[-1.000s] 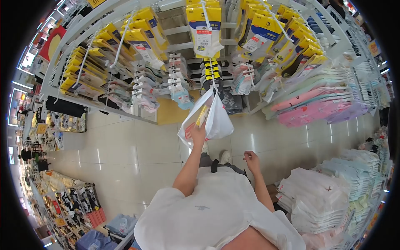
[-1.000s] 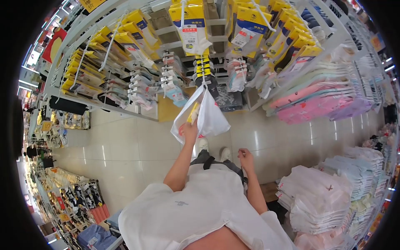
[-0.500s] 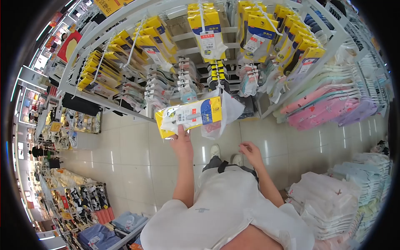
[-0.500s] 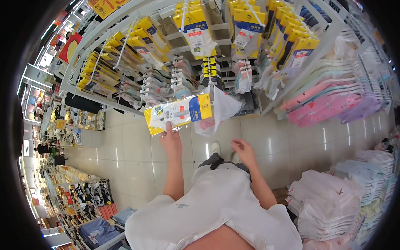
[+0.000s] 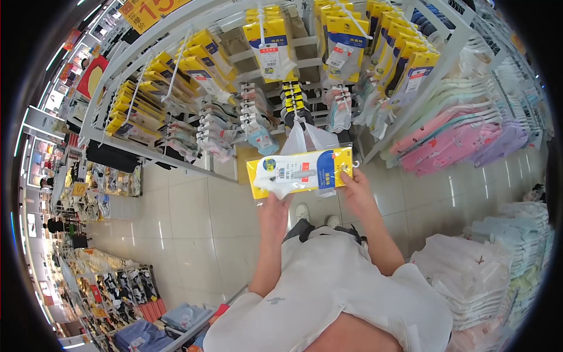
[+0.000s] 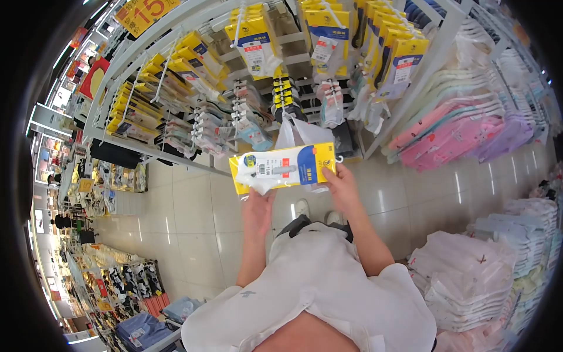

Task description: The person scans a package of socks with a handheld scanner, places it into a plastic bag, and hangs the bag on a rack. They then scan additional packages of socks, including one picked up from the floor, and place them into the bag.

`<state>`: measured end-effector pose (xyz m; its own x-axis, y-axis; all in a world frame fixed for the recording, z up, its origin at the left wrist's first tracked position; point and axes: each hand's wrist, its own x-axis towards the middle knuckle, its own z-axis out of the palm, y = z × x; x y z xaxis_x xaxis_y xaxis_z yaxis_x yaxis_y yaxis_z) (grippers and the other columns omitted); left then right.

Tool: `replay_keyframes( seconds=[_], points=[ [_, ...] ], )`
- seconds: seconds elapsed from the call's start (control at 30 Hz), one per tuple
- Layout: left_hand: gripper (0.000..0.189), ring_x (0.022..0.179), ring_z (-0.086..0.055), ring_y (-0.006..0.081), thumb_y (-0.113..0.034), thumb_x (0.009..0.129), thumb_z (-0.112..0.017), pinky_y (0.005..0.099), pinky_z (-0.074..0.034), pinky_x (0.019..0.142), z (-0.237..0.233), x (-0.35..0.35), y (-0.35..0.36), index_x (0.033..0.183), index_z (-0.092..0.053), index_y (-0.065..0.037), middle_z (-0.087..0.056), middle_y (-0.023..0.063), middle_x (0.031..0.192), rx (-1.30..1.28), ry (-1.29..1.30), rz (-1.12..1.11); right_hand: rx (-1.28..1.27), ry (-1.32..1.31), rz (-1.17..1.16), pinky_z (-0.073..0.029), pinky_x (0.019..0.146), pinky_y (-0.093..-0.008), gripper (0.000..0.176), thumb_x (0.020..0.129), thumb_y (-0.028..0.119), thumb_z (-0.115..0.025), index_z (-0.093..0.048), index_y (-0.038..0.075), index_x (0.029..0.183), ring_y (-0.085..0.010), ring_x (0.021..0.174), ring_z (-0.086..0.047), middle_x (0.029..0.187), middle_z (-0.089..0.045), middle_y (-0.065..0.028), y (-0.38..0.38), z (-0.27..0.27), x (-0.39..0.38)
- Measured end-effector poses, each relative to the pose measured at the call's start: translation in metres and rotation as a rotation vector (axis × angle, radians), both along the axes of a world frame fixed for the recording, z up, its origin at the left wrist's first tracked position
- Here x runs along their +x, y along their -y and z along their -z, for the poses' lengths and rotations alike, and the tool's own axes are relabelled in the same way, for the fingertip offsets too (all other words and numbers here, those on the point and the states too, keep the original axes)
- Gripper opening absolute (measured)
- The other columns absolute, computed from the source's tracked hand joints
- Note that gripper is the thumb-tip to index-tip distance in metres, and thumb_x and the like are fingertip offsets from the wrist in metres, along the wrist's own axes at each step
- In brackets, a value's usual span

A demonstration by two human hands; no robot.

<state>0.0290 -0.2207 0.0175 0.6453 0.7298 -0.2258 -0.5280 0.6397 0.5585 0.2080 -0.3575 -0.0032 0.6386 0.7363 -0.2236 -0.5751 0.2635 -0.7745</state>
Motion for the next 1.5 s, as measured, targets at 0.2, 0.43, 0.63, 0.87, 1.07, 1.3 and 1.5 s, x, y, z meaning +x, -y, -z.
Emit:
replay_keyframes(
  seconds=[0.2,0.43,0.63,0.87,1.07,1.3,1.5],
  points=[
    [0.031,0.102,-0.06,0.0195,-0.007,0.093,-0.05,0.0357,-0.049,0.09,-0.007,-0.014,-0.035,0.121,-0.048,0.004,-0.059,0.0131,0.116,0.285,-0.334,0.051,-0.031,0.083,0.034,-0.051,0.076,-0.0296,0.025,0.092,0.012,-0.054,-0.053,0.0,0.114,-0.0131,0.089,-0.063,0.104,-0.064,-0.0061,0.013,0.01,0.023],
    [0.023,0.091,-0.063,0.0161,-0.001,0.09,-0.053,0.032,-0.053,0.079,0.008,0.005,-0.029,0.113,-0.052,0.004,-0.063,0.0116,0.105,0.281,-0.391,0.204,0.056,-0.06,0.203,-0.049,0.078,-0.0289,0.024,0.092,0.014,-0.055,-0.055,0.001,0.112,-0.0124,0.087,-0.062,0.101,-0.064,-0.0049,0.008,-0.002,0.029],
    [0.026,0.095,-0.063,0.0194,0.0,0.089,-0.054,0.0362,-0.053,0.085,0.008,0.021,-0.016,0.114,-0.051,0.002,-0.062,0.0129,0.107,0.092,-0.265,0.301,0.013,-0.012,0.221,-0.047,0.081,-0.0264,0.025,0.089,0.011,-0.059,-0.056,-0.001,0.111,-0.011,0.089,-0.06,0.102,-0.064,-0.0038,-0.028,-0.02,0.001],
    [0.03,0.102,-0.061,0.0226,0.0,0.088,-0.055,0.0392,-0.05,0.089,0.018,0.012,-0.047,0.117,-0.05,0.004,-0.06,0.0149,0.112,0.145,-0.348,0.538,-0.164,0.111,0.17,-0.046,0.085,-0.0271,0.023,0.087,0.006,-0.061,-0.06,0.0,0.109,-0.0128,0.092,-0.06,0.103,-0.065,-0.0055,-0.038,-0.024,0.001],
    [0.029,0.094,-0.062,0.0196,-0.004,0.089,-0.056,0.034,-0.05,0.086,0.028,0.015,-0.075,0.116,-0.052,0.004,-0.061,0.0145,0.111,0.178,-0.265,0.454,-0.194,0.301,0.183,-0.046,0.081,-0.0241,0.027,0.088,0.008,-0.061,-0.057,0.001,0.114,-0.0084,0.09,-0.059,0.1,-0.065,-0.0034,-0.054,-0.04,0.001],
    [0.022,0.089,-0.061,0.0132,-0.004,0.086,-0.062,0.0265,-0.047,0.078,0.018,0.023,-0.095,0.106,-0.059,0.003,-0.066,0.0101,0.098,0.411,-0.383,0.572,-0.242,0.388,0.05,-0.047,0.076,-0.0215,0.024,0.09,0.008,-0.058,-0.056,0.001,0.112,-0.0056,0.085,-0.059,0.098,-0.065,-0.0026,-0.089,-0.037,0.003],
    [0.017,0.084,-0.061,0.0109,-0.003,0.084,-0.064,0.0248,-0.047,0.076,0.013,0.032,-0.116,0.1,-0.062,0.004,-0.067,0.0086,0.094,0.415,-0.371,0.49,-0.203,0.376,0.039,-0.048,0.077,-0.0231,0.025,0.089,0.007,-0.059,-0.054,0.0,0.112,-0.0076,0.088,-0.059,0.1,-0.064,-0.0048,-0.118,-0.04,0.001]
  ],
)
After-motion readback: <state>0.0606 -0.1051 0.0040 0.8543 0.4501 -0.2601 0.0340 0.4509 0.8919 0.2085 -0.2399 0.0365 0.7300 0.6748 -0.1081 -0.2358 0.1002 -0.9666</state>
